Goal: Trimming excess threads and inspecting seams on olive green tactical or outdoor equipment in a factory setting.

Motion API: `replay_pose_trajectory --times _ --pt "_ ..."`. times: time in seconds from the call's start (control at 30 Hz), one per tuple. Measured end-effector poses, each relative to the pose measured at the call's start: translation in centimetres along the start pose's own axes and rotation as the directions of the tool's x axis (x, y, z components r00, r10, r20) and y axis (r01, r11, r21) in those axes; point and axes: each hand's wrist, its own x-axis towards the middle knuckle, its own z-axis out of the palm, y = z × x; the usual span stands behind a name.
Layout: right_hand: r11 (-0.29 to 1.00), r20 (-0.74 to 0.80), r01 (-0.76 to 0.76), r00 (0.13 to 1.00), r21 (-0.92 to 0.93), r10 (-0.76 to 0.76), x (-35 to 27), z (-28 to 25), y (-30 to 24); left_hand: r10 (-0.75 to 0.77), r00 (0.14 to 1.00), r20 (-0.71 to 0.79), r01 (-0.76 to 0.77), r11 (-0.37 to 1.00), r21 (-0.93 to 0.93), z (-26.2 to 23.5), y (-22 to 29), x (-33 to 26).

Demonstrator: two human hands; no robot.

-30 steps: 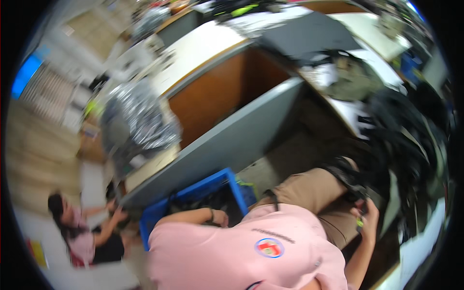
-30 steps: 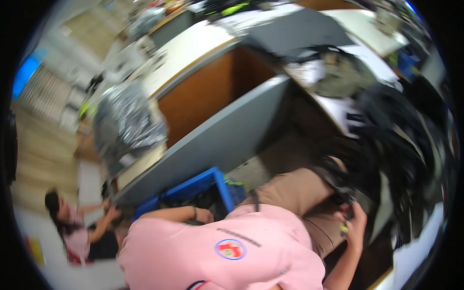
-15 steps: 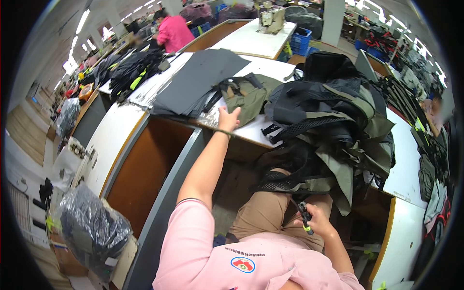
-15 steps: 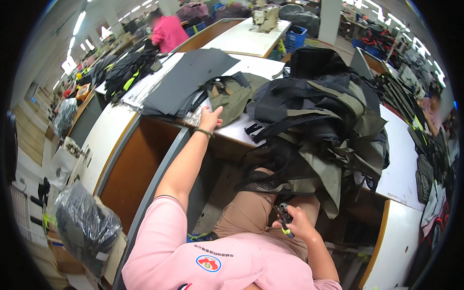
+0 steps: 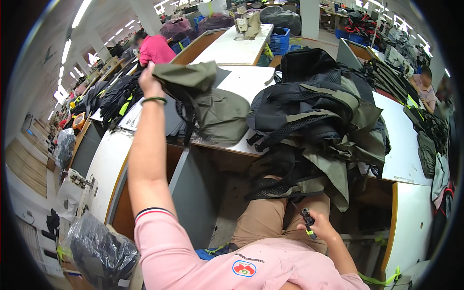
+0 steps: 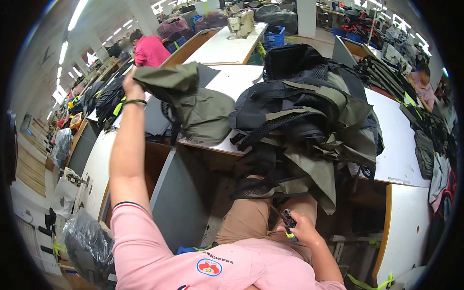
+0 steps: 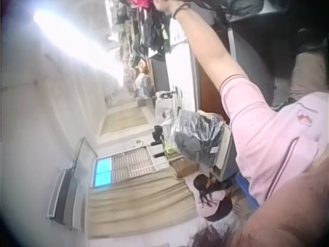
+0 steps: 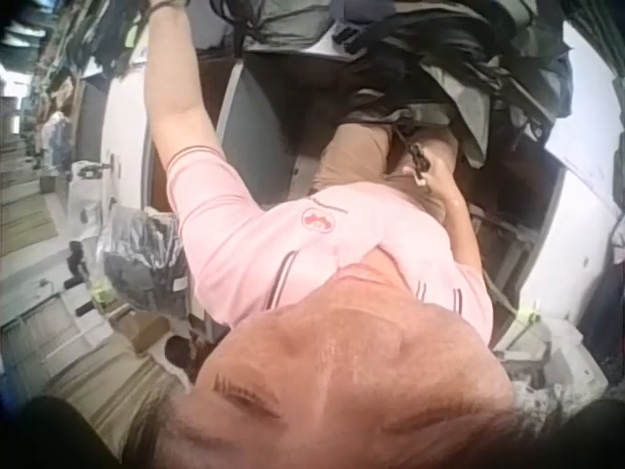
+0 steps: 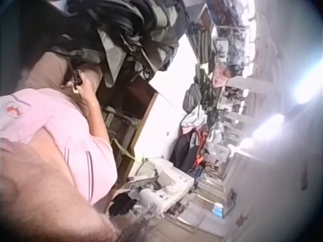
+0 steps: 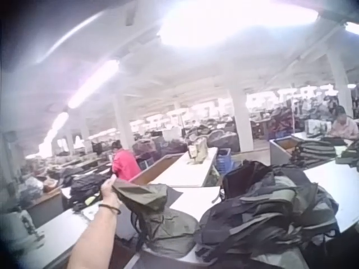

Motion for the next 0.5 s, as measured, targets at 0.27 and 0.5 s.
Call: replay_pose_trajectory --times 0.27,0.5 --pt "0.856 0.028 -0.069 0.998 0.512 0.064 3.9 -1.4 -5.5 0.651 0.672 0.351 -0.734 0.527 0.428 4.9 20.5 -8.6" --pt "0.632 -0.489 0.657 0.744 0.411 -0.455 10.0 -1.0 -14.7 0.027 0.871 0.491 -0.121 0.980 0.160 7.7 20.6 -24.8"
